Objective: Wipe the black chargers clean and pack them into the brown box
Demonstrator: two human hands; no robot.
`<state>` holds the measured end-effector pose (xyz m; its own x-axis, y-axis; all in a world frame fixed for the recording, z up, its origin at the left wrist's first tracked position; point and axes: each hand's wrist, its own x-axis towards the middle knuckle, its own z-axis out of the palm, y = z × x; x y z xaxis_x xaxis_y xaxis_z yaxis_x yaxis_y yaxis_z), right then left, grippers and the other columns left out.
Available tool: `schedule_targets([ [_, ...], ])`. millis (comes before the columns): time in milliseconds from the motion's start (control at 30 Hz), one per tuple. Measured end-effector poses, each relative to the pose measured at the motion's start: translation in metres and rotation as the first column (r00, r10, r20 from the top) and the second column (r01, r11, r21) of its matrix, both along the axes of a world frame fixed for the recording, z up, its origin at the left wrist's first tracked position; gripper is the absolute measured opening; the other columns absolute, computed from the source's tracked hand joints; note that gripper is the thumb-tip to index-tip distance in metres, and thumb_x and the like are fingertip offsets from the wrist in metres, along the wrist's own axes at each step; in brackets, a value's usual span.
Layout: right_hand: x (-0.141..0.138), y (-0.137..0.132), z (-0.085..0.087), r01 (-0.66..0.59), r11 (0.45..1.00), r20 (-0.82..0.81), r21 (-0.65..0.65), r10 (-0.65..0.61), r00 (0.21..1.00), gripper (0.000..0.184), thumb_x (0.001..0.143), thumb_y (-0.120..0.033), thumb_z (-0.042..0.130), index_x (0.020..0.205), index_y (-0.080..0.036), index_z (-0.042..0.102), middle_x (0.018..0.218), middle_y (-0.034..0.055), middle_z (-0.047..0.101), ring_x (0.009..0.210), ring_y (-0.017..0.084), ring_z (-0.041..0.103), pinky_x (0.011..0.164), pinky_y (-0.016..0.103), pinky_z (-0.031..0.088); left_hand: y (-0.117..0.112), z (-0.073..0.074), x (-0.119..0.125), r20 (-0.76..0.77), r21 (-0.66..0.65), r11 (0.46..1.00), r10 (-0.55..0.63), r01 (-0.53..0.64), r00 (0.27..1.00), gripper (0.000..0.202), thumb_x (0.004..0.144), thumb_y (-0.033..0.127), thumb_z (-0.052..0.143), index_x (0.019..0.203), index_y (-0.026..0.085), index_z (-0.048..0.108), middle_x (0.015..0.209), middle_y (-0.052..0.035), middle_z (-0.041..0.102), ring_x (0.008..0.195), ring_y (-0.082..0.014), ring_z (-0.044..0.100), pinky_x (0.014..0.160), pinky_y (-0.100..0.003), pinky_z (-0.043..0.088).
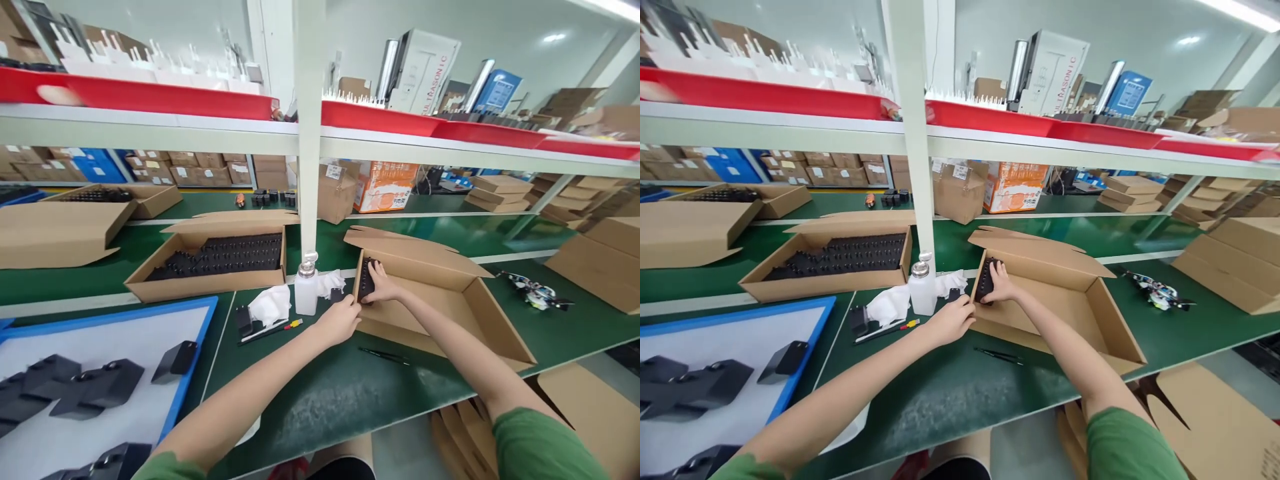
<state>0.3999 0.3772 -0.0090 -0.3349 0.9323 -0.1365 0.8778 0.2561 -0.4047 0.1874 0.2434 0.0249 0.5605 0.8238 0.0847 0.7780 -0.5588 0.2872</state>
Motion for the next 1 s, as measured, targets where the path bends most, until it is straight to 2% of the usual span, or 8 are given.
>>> schedule_targets([
  [200,0.01,0.008,0.014,-0.07,0.996,0.105,-0.059,0.076,0.992,0.079,0.09,-0.048,0.062,0.155,-0.027,0.023,0.166,0.0088,0.002,0.151,0.04,0.002,0.119,0.067,0.004,0.0,0.002,-0.001,-0.001,0.007,1.0,0.001,-0.001,1.0,0.025,0.095,0.033,0.06,0.111,0.014,0.061,0.114,-0.0075,0.063,0.094,-0.0181,0.064,0.082,-0.038,0.057],
  [400,0.003,0.001,0.015,-0.107,0.994,0.138,-0.038,0.112,0.984,0.088,0.088,-0.054,0.063,0.157,-0.028,0.016,0.166,0.0079,-0.005,0.151,0.04,-0.002,0.119,0.065,0.002,-0.001,0.004,-0.001,-0.001,0.003,1.0,0.001,-0.001,1.0,0.023,0.095,0.031,0.06,0.11,0.014,0.062,0.113,-0.0074,0.063,0.094,-0.0179,0.064,0.083,-0.038,0.057],
  [567,0.009,-0.003,0.016,-0.159,0.987,0.146,-0.012,0.159,0.976,0.089,0.087,-0.058,0.06,0.157,-0.025,0.016,0.166,0.0106,0.002,0.151,0.038,0.0,0.12,0.063,-0.002,-0.002,0.002,0.0,-0.005,0.003,1.0,0.024,-0.024,1.0,0.023,0.095,0.032,0.059,0.11,0.014,0.061,0.113,-0.0073,0.063,0.093,-0.0176,0.064,0.081,-0.037,0.056],
  [667,0.011,-0.003,0.015,-0.142,0.99,0.15,-0.014,0.143,0.978,0.082,0.089,-0.055,0.06,0.156,-0.025,0.022,0.166,0.0102,0.006,0.151,0.039,0.005,0.12,0.065,0.003,-0.003,0.001,0.001,-0.013,0.009,1.0,0.024,-0.023,1.0,0.023,0.095,0.032,0.06,0.11,0.014,0.061,0.113,-0.0073,0.063,0.092,-0.0174,0.064,0.08,-0.037,0.057],
  [867,0.006,0.003,0.008,-0.028,0.998,0.145,0.048,0.021,0.989,0.064,0.092,-0.044,0.062,0.147,-0.024,0.038,0.161,0.0105,0.021,0.146,0.037,0.023,0.116,0.064,0.021,0.0,0.004,-0.002,-0.03,0.035,0.999,-0.02,0.021,0.999,0.025,0.095,0.032,0.06,0.113,0.014,0.061,0.114,-0.0077,0.063,0.094,-0.018,0.064,0.082,-0.038,0.057],
  [933,0.003,-0.002,0.006,-0.02,0.996,0.134,0.092,0.008,0.991,0.064,0.092,-0.046,0.06,0.148,-0.024,0.037,0.161,0.0102,0.024,0.145,0.036,0.025,0.116,0.063,0.021,-0.003,0.007,0.0,-0.038,0.036,0.999,-0.018,0.02,0.999,0.026,0.095,0.032,0.06,0.115,0.014,0.06,0.116,-0.008,0.062,0.095,-0.0186,0.064,0.083,-0.039,0.057],
  [1000,-0.002,-0.013,0.007,-0.041,0.988,0.116,0.146,0.024,0.993,0.075,0.089,-0.055,0.059,0.15,-0.022,0.032,0.16,0.0136,0.023,0.145,0.038,0.025,0.116,0.063,0.019,-0.01,0.012,0.007,-0.045,0.021,1.0,-0.011,0.012,0.999,0.026,0.095,0.031,0.059,0.116,0.015,0.06,0.118,-0.0088,0.061,0.098,-0.0193,0.064,0.085,-0.04,0.056],
])
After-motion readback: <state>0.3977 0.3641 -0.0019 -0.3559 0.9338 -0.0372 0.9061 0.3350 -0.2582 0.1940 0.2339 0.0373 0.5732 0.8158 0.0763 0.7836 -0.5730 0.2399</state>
